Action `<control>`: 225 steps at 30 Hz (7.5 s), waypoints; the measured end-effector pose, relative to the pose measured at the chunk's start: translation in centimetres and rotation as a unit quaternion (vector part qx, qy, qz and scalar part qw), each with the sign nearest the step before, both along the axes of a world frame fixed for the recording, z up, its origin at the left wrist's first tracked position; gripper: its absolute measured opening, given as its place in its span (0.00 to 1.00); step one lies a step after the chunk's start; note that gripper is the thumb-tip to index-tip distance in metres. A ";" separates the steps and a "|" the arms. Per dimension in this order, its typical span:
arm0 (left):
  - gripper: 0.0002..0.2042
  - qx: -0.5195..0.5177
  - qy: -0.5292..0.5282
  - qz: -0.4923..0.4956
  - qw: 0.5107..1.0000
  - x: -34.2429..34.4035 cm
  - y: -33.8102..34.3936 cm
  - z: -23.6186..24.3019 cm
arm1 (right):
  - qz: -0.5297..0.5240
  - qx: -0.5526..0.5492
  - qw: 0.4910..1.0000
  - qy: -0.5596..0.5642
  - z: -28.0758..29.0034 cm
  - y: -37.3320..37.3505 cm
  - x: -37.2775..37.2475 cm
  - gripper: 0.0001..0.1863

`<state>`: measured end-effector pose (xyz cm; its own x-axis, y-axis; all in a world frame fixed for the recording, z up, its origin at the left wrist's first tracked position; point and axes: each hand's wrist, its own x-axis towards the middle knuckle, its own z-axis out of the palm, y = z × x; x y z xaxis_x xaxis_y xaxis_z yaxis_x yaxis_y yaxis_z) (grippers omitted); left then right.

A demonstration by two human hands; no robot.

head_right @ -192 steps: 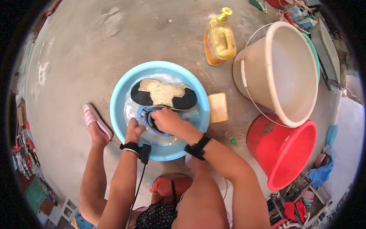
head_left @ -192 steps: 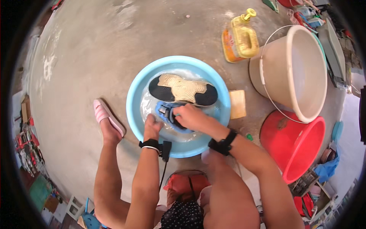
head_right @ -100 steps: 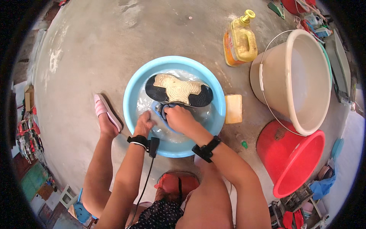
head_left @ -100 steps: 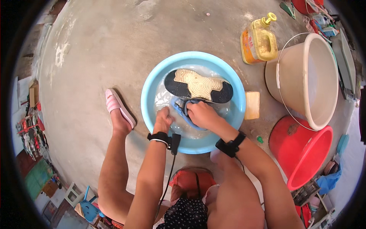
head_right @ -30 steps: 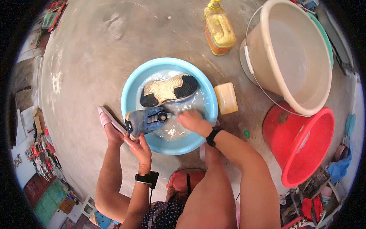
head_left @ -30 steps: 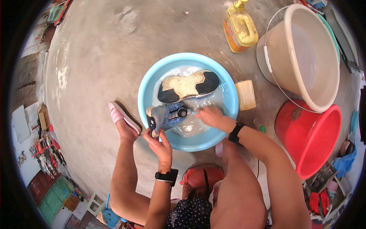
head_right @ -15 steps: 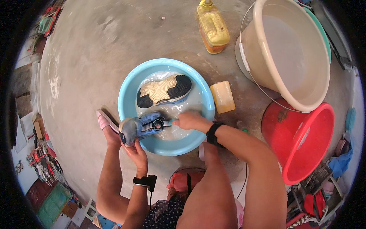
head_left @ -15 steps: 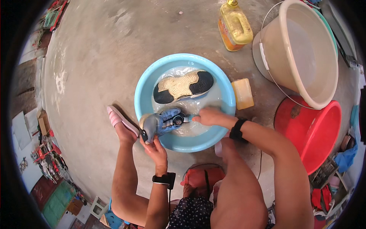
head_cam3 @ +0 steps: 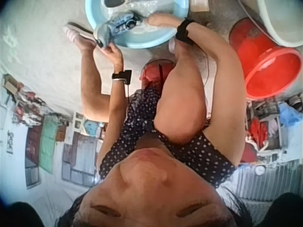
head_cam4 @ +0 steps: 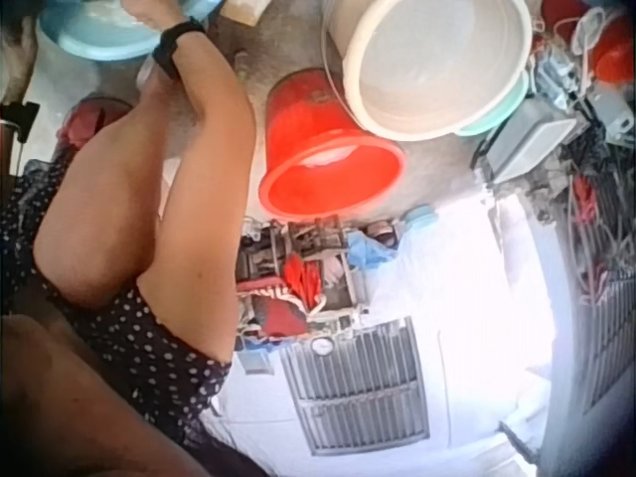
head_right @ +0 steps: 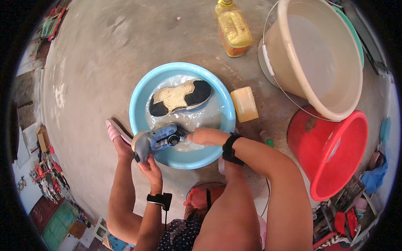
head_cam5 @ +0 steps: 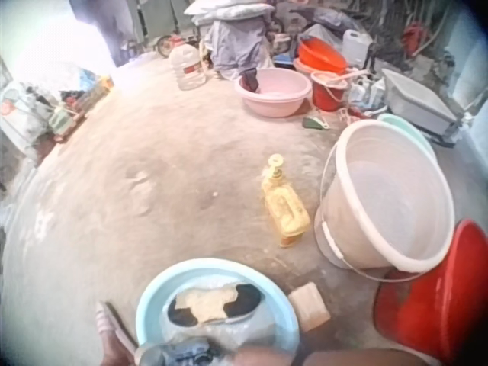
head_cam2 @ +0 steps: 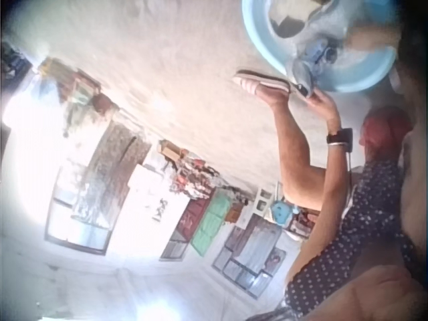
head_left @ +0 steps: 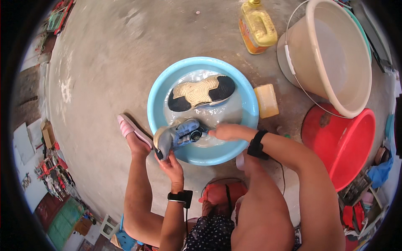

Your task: Washing a pair of blue and black sneakers in a basin of soapy water using a brush and sponge.

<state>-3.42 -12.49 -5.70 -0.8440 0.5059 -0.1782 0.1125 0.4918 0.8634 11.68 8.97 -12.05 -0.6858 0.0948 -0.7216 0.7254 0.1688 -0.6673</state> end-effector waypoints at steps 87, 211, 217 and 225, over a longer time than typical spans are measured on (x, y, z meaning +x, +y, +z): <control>0.28 -0.148 0.070 -0.144 0.976 -4.7 5.7 5.6 | 0.074 0.440 0.888 0.111 -2.3 1.3 -3.3 0.25; 0.11 -0.087 0.009 -0.043 0.995 -3.9 5.2 1.4 | -0.117 -0.099 0.988 -0.017 -3.6 -2.0 -1.0 0.31; 0.12 -0.101 -0.025 -0.047 0.993 -4.9 4.5 1.9 | 0.004 0.255 0.966 0.031 2.3 1.2 -2.2 0.24; 0.15 -0.081 0.032 -0.067 0.994 -4.0 3.2 0.6 | 0.042 0.285 0.957 0.042 0.9 0.6 -2.8 0.22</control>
<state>-7.38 -9.33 -5.08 -0.7826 0.5844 -0.2146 0.2386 0.6000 0.7636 8.92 9.53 -11.18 -0.7620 0.3984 -0.5105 0.6408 0.5774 -0.5059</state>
